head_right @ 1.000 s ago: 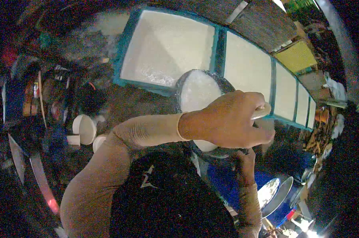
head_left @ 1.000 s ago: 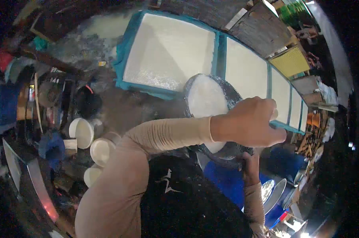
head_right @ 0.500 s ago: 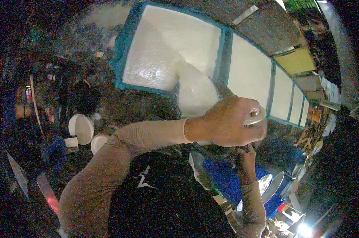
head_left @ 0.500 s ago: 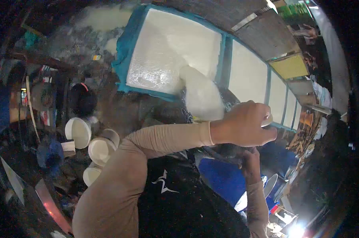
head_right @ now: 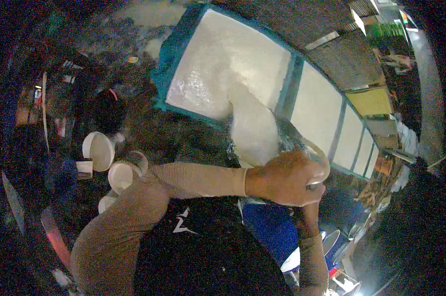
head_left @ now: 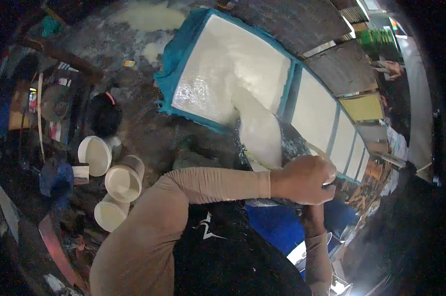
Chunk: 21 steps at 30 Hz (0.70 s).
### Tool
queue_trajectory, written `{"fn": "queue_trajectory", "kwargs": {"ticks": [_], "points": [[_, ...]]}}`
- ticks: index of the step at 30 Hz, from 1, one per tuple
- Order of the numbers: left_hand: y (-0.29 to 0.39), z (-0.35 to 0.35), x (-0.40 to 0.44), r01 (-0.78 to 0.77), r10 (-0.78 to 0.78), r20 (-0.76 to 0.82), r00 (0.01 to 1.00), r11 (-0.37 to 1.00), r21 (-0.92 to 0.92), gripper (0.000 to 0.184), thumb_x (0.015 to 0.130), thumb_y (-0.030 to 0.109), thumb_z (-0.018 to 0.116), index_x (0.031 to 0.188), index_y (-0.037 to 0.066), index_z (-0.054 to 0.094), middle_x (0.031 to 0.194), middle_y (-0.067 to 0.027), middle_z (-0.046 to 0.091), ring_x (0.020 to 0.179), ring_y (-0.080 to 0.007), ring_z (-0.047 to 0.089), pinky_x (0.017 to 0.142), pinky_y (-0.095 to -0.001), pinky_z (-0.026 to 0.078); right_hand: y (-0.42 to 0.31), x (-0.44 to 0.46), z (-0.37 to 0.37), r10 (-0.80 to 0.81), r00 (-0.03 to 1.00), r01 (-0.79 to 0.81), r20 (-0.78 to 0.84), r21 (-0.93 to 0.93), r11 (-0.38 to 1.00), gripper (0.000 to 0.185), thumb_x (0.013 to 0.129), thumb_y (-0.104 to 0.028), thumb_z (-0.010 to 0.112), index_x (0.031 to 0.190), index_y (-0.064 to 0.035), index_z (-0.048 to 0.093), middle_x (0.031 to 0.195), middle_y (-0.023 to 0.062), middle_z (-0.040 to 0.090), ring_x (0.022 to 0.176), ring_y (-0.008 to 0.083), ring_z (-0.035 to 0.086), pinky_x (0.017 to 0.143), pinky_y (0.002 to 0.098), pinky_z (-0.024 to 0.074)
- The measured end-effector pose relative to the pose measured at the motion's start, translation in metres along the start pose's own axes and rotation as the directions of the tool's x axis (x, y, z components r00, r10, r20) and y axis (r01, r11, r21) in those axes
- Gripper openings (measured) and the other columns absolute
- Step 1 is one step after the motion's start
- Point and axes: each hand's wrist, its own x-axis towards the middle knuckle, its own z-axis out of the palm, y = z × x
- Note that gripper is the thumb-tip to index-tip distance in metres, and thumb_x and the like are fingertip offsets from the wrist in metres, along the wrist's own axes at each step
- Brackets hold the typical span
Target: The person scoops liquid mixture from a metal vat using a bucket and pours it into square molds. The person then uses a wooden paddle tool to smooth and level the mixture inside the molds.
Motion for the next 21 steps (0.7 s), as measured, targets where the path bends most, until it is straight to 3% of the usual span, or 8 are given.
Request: {"fn": "queue_trajectory", "kwargs": {"ticks": [6, 7, 10, 12, 15, 17, 19, 21], "points": [[-0.012, 0.026, -0.023, -0.008, 0.013, -0.055, 0.998, 0.995, 0.097, 0.032, 0.076, 0.028, 0.062, 0.067, -0.002, 0.064, 0.062, -0.0235, 0.06, 0.06, -0.0442, 0.062, 0.061, -0.0524, 0.053, -0.016, -0.012, 0.016, -0.072, 0.997, 0.071, 0.016, 0.048, 0.996, 0.042, 0.095, -0.029, 0.06, 0.126, -0.001, 0.055, 0.122, 0.0114, 0.062, 0.11, 0.0208, 0.06, 0.091, 0.0349, 0.0496], [-0.015, 0.028, -0.031, 0.022, -0.013, -0.088, 0.996, 0.994, 0.11, 0.032, 0.076, 0.028, 0.062, 0.067, -0.002, 0.064, 0.062, -0.0235, 0.06, 0.06, -0.0442, 0.062, 0.061, -0.0524, 0.053, -0.02, -0.009, 0.007, -0.137, 0.99, 0.143, 0.041, -0.349, 0.926, 0.039, 0.095, -0.028, 0.059, 0.122, -0.0006, 0.058, 0.113, 0.0102, 0.066, 0.102, 0.0206, 0.063, 0.085, 0.0349, 0.0522], [-0.028, 0.025, -0.053, 0.061, -0.074, 0.194, 0.978, 0.995, 0.072, 0.031, 0.077, 0.029, 0.064, 0.091, 0.001, 0.067, 0.082, -0.0266, 0.065, 0.08, -0.0446, 0.065, 0.077, -0.0551, 0.052, -0.033, -0.003, 0.014, -0.283, 0.924, 0.381, 0.258, -0.701, 0.603, 0.03, 0.093, -0.027, 0.058, 0.109, -0.0016, 0.064, 0.087, 0.0069, 0.071, 0.073, 0.0177, 0.068, 0.064, 0.0312, 0.0556], [-0.049, 0.017, -0.075, -0.023, 0.09, -0.366, 0.926, 0.983, 0.184, 0.052, 0.076, 0.03, 0.066, 0.113, -0.006, 0.06, 0.121, -0.0317, 0.055, 0.118, -0.0446, 0.052, 0.103, -0.055, 0.037, -0.05, -0.009, 0.023, 0.106, 0.994, -0.094, 0.021, -0.314, 0.945, 0.024, 0.093, -0.023, 0.057, 0.103, -0.0029, 0.064, 0.083, 0.0072, 0.069, 0.063, 0.0141, 0.064, 0.051, 0.0269, 0.052], [-0.114, -0.007, -0.108, 0.497, -0.29, -0.606, 0.74, 0.843, 0.204, 0.095, 0.078, 0.032, 0.071, 0.146, -0.008, 0.017, 0.149, -0.0322, 0.02, 0.139, -0.0412, 0.024, 0.115, -0.0522, 0.019, -0.06, -0.015, 0.04, 0.061, 0.998, -0.063, -0.017, -0.133, 0.989, 0.022, 0.094, -0.016, 0.05, 0.102, -0.0012, 0.063, 0.085, 0.0059, 0.066, 0.059, 0.0127, 0.059, 0.045, 0.024, 0.0425], [-0.146, -0.015, -0.128, 0.584, -0.424, -0.595, 0.683, 0.806, 0.096, 0.107, 0.078, 0.033, 0.072, 0.148, -0.01, 0.004, 0.151, -0.0326, 0.015, 0.14, -0.0402, 0.021, 0.115, -0.0497, 0.02, -0.068, -0.016, 0.047, 0.074, 0.997, -0.075, -0.027, -0.053, 0.996, 0.021, 0.093, -0.015, 0.049, 0.102, -0.0009, 0.062, 0.08, 0.0059, 0.066, 0.057, 0.0141, 0.06, 0.044, 0.0236, 0.0427], [-0.162, -0.01, -0.138, 0.576, -0.724, -0.399, 0.563, 0.69, -0.438, 0.113, 0.078, 0.032, 0.074, 0.146, -0.014, -0.004, 0.15, -0.031, 0.017, 0.14, -0.038, 0.022, 0.116, -0.0438, 0.021, -0.066, -0.011, 0.043, 0.06, 0.998, -0.06, -0.011, -0.08, 0.995, 0.021, 0.093, -0.014, 0.049, 0.101, -0.0007, 0.062, 0.08, 0.0061, 0.066, 0.056, 0.0143, 0.06, 0.043, 0.024, 0.0431], [-0.164, 0.0, -0.137, 0.518, -0.738, -0.347, 0.578, 0.661, -0.544, 0.113, 0.078, 0.03, 0.073, 0.144, -0.016, -0.006, 0.151, -0.0298, 0.016, 0.14, -0.0366, 0.021, 0.115, -0.0409, 0.022, -0.067, -0.011, 0.04, 0.043, 0.999, -0.043, -0.001, -0.097, 0.994, 0.02, 0.093, -0.014, 0.049, 0.1, -0.0006, 0.062, 0.08, 0.0063, 0.066, 0.055, 0.0146, 0.06, 0.043, 0.0243, 0.0434]]}}
